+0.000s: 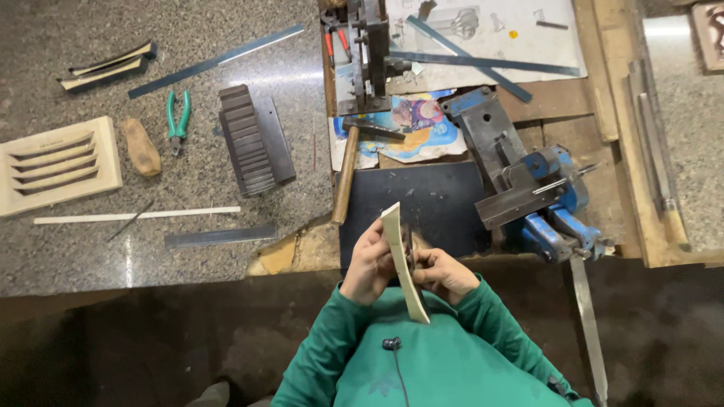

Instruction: The person repeatedly hammers a small wooden piece against a metal anvil to shape it, then uses a bandsaw to trim the edges. The person inspects the piece between steps and continues the cycle of hammering and cutting.

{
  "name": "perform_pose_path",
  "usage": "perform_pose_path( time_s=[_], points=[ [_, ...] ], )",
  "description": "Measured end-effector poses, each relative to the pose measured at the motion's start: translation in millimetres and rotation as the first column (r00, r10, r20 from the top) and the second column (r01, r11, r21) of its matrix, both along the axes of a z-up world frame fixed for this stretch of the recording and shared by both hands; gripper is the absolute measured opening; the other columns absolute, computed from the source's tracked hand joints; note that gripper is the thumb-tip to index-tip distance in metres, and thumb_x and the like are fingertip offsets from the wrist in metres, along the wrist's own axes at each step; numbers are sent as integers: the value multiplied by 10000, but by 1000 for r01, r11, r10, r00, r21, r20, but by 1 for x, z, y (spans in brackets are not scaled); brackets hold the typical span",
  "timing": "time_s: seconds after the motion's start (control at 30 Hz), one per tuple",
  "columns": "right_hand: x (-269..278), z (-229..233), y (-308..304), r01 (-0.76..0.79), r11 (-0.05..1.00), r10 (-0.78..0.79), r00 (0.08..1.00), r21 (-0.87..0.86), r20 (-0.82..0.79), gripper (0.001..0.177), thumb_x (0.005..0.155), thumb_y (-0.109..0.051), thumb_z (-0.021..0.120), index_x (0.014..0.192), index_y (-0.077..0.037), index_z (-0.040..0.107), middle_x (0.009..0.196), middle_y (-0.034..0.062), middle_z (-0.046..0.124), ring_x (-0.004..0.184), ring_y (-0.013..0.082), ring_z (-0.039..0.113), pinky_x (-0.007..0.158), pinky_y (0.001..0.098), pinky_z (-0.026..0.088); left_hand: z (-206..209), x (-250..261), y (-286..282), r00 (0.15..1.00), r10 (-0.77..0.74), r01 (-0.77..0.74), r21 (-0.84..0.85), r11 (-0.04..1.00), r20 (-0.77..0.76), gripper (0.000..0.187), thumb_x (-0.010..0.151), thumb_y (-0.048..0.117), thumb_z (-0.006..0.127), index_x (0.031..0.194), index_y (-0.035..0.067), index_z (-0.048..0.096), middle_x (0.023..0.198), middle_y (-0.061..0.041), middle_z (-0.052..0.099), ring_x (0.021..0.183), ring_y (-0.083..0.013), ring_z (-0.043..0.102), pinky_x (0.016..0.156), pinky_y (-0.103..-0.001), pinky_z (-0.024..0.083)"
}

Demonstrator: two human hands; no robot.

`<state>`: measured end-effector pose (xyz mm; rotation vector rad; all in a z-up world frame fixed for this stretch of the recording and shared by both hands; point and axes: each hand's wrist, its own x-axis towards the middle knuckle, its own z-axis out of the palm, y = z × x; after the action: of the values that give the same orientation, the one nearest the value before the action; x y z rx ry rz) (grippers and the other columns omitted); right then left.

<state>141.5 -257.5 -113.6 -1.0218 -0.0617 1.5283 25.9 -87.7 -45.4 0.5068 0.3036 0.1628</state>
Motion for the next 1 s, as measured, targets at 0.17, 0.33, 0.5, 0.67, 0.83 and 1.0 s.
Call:
perform_pose_path(
  time_s=[0.17,0.33,0.5,0.67,0.83,1.0],
  points=[
    [-18,13,13,196,981,-196,980,10,-35,292,946,-205,664,1213,-86,678,973,30,722,803,106,654,694,247,498,-43,17,3,946,298,-287,98,953,-129,273,1093,99,562,1320,-25,473,967,-45,625,770,-105,594,685,-244,517],
    [-48,24,37,73,978,-207,175,197,963,333,988,-219,715,1222,11,660,1116,111,700,983,140,667,831,281,546,-71,30,1,867,460,-361,395,845,-192,382,1015,84,603,1364,-2,474,959,-15,621,744,-70,564,661,-219,490],
    [-40,20,50,507,860,-379,569,52,730,257,1015,-253,631,1155,-45,684,951,77,680,803,82,643,695,266,568,-77,46,44,855,500,-361,531,767,-141,447,1036,139,638,1424,-55,530,921,-38,604,728,-73,557,659,-216,474],
    [1,-25,62,523,806,105,333,-276,937,247,1015,-267,668,1135,-54,703,942,130,676,780,246,663,693,376,530,-51,52,89,914,404,-282,754,593,24,533,1000,143,693,1458,-65,516,1173,-24,652,968,-81,619,825,-226,513],
    [18,-21,73,475,877,113,-355,75,928,446,898,-221,747,1259,20,643,1094,203,614,938,415,640,788,450,519,-17,60,88,960,279,-93,973,210,32,326,1056,78,625,1380,46,622,1089,-84,649,896,-166,643,781,-286,525],
    [10,32,46,507,852,-56,-163,132,985,258,940,-119,730,1184,-44,697,1112,149,639,944,348,668,795,402,538,0,74,69,980,188,-79,994,80,63,376,973,-8,679,1324,121,721,986,-84,635,821,-182,626,728,-293,516]
  ],
)
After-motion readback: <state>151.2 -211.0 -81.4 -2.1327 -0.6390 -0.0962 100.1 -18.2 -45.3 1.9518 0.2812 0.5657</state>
